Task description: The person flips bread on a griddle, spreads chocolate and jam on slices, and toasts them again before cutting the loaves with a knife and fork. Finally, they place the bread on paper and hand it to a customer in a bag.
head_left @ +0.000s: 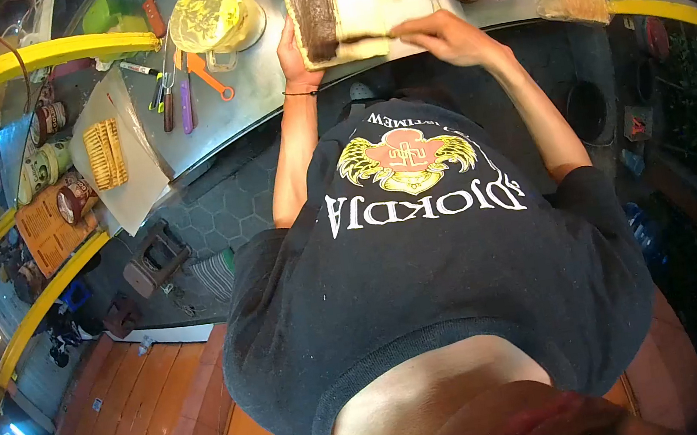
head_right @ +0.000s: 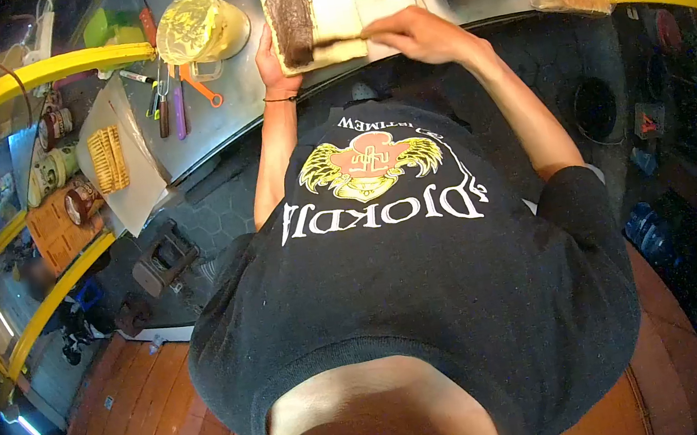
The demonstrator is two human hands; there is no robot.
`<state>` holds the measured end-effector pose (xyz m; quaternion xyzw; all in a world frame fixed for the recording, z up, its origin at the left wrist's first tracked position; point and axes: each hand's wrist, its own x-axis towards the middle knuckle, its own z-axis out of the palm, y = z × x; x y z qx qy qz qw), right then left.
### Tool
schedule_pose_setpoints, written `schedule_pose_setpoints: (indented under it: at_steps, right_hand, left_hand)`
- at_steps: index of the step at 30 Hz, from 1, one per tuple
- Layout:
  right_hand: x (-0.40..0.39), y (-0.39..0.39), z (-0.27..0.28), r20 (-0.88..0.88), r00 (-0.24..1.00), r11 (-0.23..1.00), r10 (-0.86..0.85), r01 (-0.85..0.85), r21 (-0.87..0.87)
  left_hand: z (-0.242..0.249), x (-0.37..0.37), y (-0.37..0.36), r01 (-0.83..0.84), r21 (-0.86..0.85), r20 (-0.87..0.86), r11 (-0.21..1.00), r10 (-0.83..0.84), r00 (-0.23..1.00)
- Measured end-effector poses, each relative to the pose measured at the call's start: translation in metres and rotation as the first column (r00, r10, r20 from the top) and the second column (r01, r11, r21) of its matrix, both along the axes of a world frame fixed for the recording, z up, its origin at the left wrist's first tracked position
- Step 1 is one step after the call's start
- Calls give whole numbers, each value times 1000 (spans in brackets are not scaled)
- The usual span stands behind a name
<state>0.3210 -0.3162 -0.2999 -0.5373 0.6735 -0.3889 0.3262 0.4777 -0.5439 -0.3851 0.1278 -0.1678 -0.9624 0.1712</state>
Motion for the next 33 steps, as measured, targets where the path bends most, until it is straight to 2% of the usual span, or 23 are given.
schedule_pose_setpoints:
  at_steps: [1, 3, 5, 7, 9, 10, 11, 13, 14, 15, 17, 19, 21, 23, 24, 25, 27, 28, 29, 30, 31, 33]
  right_hand:
    - [0, -4, 2, -77, 994, 997, -77, 75, -33]
    - [12, -9, -8, -52, 999, 1000, -11, 11, -8]
    - [32, -4, 7, -110, 983, 990, 144, -144, 7]
    - [32, 3, 19, -78, 987, 989, 139, -135, 59]
    - [15, 10, 11, 24, 999, 999, -23, 22, 46]
    - [15, 7, 5, -45, 990, 988, -132, 128, -81]
    - [15, 9, 2, -46, 990, 988, -135, 131, -83]
    - [26, 10, 2, -245, 962, 992, 118, -102, 75]
    - [35, 8, 33, -215, 952, 943, 218, -149, 297]
    - [32, 12, 29, -210, 953, 944, 217, -150, 295]
    - [13, 20, 14, -134, 987, 996, 86, -88, -11]
    - [-1, 12, 4, -79, 990, 993, -116, 115, -18]
    - [-6, -2, 1, -174, 982, 997, -72, 73, -4]
    - [8, -1, -4, -64, 987, 988, 150, -151, -22]
    - [14, 7, 3, -43, 974, 975, 221, -220, 13]
    - [17, 11, 16, -32, 977, 974, 211, -207, 96]
    - [13, 16, -28, -52, 997, 966, 55, -66, -249]
    - [11, 13, -21, -51, 997, 965, 57, -68, -255]
    - [12, 11, -12, 233, 965, 985, -122, 147, -91]
    - [11, 7, -6, 462, 825, 945, -325, 303, 124]
    - [12, 1, -8, 467, 823, 945, -323, 303, 119]
    - [17, -13, -17, 713, 560, 859, -422, 499, 116]
  left_hand:
    - [0, 0, 0, -1, 12, -23, 1000, 2, 1000]
    - [1, -1, 0, 4, -46, 36, 999, -2, 999]
    - [6, -3, 1, 5, -156, 147, 988, 18, 989]
    - [9, 0, 0, 30, -130, 102, 991, -17, 995]
    - [4, 0, 0, -15, -111, 88, 994, 25, 996]
    - [-2, 0, -5, 18, -51, 15, 999, -17, 1000]
    - [-8, -2, -10, 22, -52, 13, 998, -21, 1000]
    - [-15, 0, -14, 123, 105, -69, 987, -116, 991]
    - [-12, -3, -12, 56, 10, 168, 998, -57, 984]
    - [-9, 1, -11, 57, 9, 173, 998, -58, 983]
    - [-11, 3, -17, 143, 89, -10, 986, -142, 990]
    - [-9, 3, -16, 106, 63, 51, 992, -109, 993]
    - [4, 3, -10, 75, -58, 96, 995, -70, 993]
    - [2, 0, -14, 90, -8, 89, 996, -89, 992]
    - [2, -1, -15, 98, -47, 157, 994, -89, 984]
    - [0, 0, -16, 105, -82, 226, 991, -84, 970]
    - [4, -5, -22, 97, -160, 185, 982, -67, 980]
    - [8, -7, -23, 113, -130, 120, 985, -98, 988]
    - [12, -8, -24, 132, -100, 56, 986, -126, 990]
    - [13, -12, -26, 88, -113, 23, 990, -86, 996]
    - [17, -16, -24, 89, -120, 28, 989, -87, 996]
    - [27, -28, -16, -27, -452, 102, 892, 82, 991]
